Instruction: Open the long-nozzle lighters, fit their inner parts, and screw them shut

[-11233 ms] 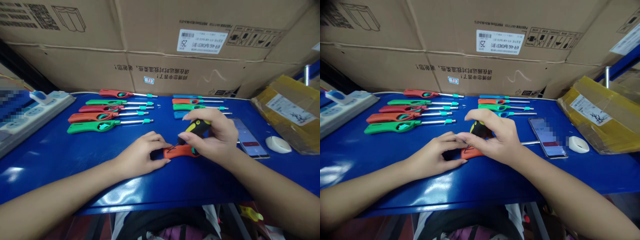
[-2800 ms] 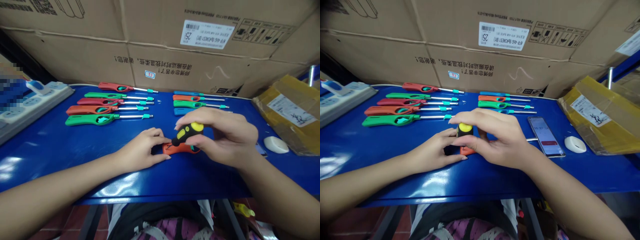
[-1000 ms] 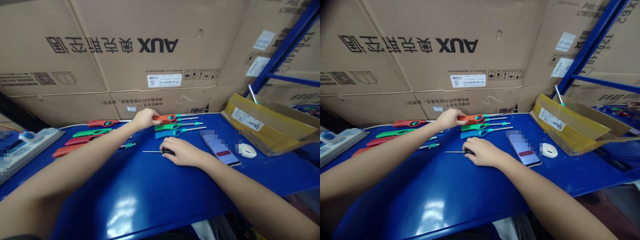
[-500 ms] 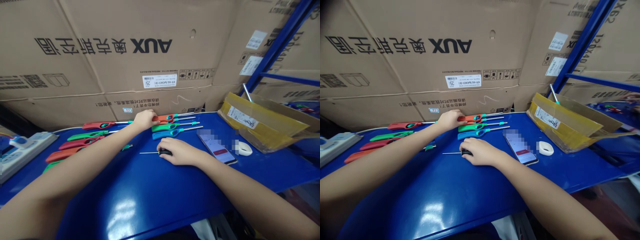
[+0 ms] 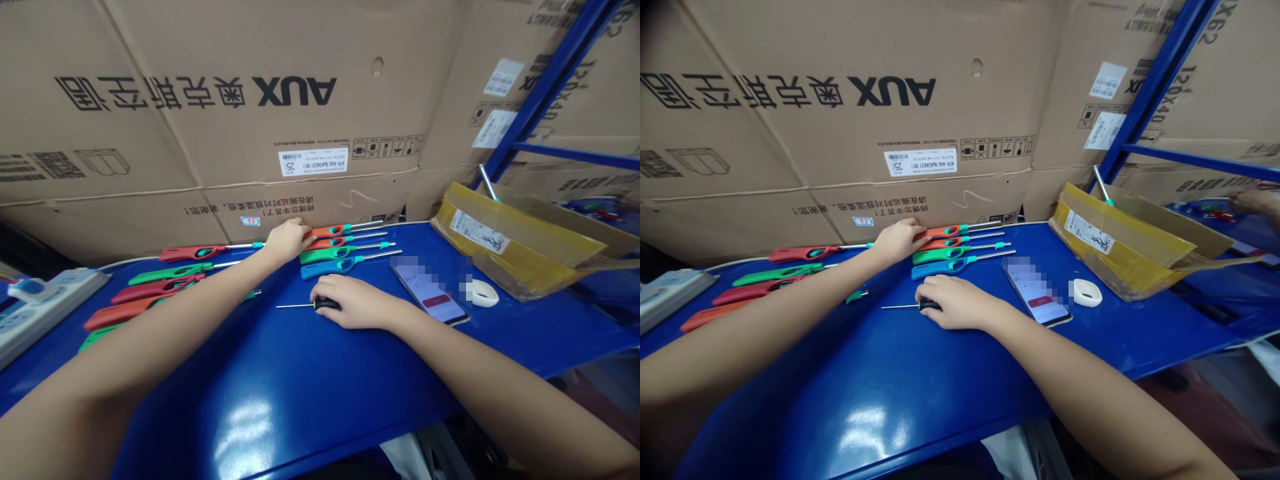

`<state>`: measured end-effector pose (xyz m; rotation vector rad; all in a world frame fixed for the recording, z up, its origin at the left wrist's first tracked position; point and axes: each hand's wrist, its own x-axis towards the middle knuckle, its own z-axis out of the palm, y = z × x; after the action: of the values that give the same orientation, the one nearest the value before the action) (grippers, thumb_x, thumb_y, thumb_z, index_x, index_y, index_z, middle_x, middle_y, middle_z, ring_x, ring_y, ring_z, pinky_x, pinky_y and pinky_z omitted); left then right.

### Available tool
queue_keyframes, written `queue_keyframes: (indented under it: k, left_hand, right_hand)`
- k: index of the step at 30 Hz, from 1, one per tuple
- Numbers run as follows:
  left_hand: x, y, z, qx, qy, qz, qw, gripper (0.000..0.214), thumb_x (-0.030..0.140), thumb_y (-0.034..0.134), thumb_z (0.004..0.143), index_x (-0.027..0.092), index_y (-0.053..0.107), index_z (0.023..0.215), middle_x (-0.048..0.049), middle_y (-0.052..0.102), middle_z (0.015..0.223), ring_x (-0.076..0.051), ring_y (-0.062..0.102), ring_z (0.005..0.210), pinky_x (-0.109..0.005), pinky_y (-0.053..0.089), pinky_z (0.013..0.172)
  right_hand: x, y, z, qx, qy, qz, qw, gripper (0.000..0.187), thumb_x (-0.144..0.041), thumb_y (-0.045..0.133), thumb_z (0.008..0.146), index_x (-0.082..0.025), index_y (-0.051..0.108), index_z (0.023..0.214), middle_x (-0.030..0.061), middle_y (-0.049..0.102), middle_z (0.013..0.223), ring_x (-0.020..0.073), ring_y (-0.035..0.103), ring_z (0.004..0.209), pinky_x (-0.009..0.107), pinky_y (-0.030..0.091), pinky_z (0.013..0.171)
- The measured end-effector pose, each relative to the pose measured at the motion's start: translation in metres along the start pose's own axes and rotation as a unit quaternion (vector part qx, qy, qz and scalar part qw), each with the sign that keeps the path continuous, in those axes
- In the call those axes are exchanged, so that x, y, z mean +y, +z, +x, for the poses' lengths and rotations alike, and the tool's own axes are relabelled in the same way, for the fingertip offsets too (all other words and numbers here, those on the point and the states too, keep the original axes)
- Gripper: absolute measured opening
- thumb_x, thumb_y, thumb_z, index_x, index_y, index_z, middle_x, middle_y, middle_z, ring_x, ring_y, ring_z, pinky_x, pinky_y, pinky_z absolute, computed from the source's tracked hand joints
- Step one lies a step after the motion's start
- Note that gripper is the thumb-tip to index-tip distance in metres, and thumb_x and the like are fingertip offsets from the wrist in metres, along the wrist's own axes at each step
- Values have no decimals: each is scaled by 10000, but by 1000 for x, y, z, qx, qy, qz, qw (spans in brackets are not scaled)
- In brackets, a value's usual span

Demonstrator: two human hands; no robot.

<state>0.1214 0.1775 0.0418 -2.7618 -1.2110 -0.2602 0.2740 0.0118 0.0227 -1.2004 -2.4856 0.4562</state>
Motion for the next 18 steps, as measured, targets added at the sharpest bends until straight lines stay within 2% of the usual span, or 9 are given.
queue_keyframes:
  k: [8, 13, 18]
  left_hand:
    - [7, 1, 1, 46, 2, 12, 999, 343, 359, 623, 999, 173, 613, 1287, -113, 627, 1304, -242, 651, 1107, -455, 579, 936]
    - [8, 0, 2, 55, -14, 17, 998, 339, 362, 624, 999, 173, 615, 1280, -111, 630, 1298, -236, 654, 1098, -455, 579, 935]
    - [12, 1, 1, 65, -28, 12, 997, 288, 377, 553, 1011, 162, 671, 1161, -131, 673, 1196, -289, 627, 1158, -410, 560, 911]
  right_hand:
    - [-1, -1, 0, -1, 1, -5, 1000, 92, -164, 637, 922, -186, 641, 1012, 73, 667, 1038, 218, 618, 993, 344, 486, 866]
    - [-1, -1, -1, -4, 0, -12, 1000, 100, -157, 630, 916, -188, 643, 1010, 70, 665, 1035, 222, 616, 991, 343, 485, 855]
    - [-1, -1, -2, -4, 2, -18, 1000, 126, -175, 627, 925, -189, 640, 1049, 73, 659, 1064, 221, 619, 1006, 339, 487, 865]
